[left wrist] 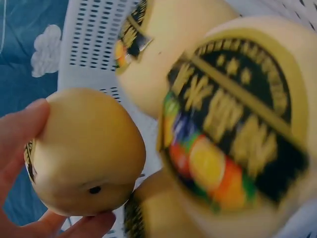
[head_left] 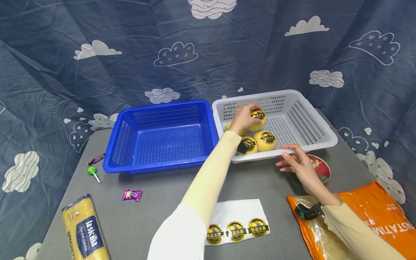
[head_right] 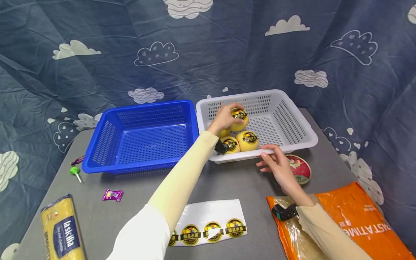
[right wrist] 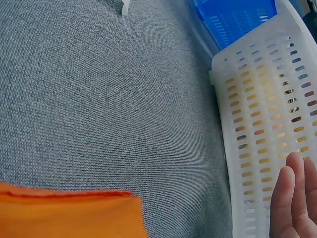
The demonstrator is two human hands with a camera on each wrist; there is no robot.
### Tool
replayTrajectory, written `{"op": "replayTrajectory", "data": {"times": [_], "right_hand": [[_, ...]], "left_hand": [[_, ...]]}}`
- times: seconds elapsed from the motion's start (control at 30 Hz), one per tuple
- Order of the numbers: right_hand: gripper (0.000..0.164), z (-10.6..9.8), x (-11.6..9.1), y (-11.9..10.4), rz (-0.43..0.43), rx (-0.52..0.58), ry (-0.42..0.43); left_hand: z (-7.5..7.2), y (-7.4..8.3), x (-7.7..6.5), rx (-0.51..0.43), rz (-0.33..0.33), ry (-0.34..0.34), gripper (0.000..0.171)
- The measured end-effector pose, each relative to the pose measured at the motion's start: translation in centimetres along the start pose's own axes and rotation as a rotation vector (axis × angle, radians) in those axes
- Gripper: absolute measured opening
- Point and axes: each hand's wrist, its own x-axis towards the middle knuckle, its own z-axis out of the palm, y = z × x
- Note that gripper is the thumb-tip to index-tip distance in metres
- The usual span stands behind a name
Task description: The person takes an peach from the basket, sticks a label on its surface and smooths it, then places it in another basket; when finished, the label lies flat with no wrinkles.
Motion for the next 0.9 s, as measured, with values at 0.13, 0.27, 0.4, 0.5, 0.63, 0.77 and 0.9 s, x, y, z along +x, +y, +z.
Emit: {"op": "replayTrajectory", "data": {"times": [0.13, 0.27, 0.4, 0.5, 0.63, 0.77, 0.9], "right_hand": [[0.033, 0.2, -0.1, -0.3, 0.012, 0.016, 0.02], [0.033, 0.5, -0.1, -0.5, 0.019, 0.031, 0.037], [0.036, 0.1, 0.3, 0.8, 0.008, 0.024, 0.022], [0.034, 0.1, 0.6, 1.3, 0.004, 0.033, 0.018], [0.032, 0.8, 0.4, 0.2, 0.002, 0.031, 0.019], [0.032, 1.3, 0.3, -1.0, 0.005, 0.033, 0.012], [0.031, 1.0, 0.4, -0.4, 0.007, 0.033, 0.014]], "left_hand": [[1.0, 0.3, 0.1, 0.039, -0.063, 0.026, 0.045], [1.2, 0.4, 0.0, 0.115, -0.101, 0.02, 0.044], [1.2, 0.3, -0.3, 0.157, -0.148, -0.011, 0.045], [1.2, 0.1, -0.5, 0.192, -0.206, -0.024, 0.047], [1.0, -0.2, -0.7, 0.252, -0.243, -0.055, 0.057], [0.7, -0.2, -0.8, 0.256, -0.233, -0.088, 0.057], [-0.5, 0.0, -0.7, 0.214, -0.182, -0.13, 0.048]]}}
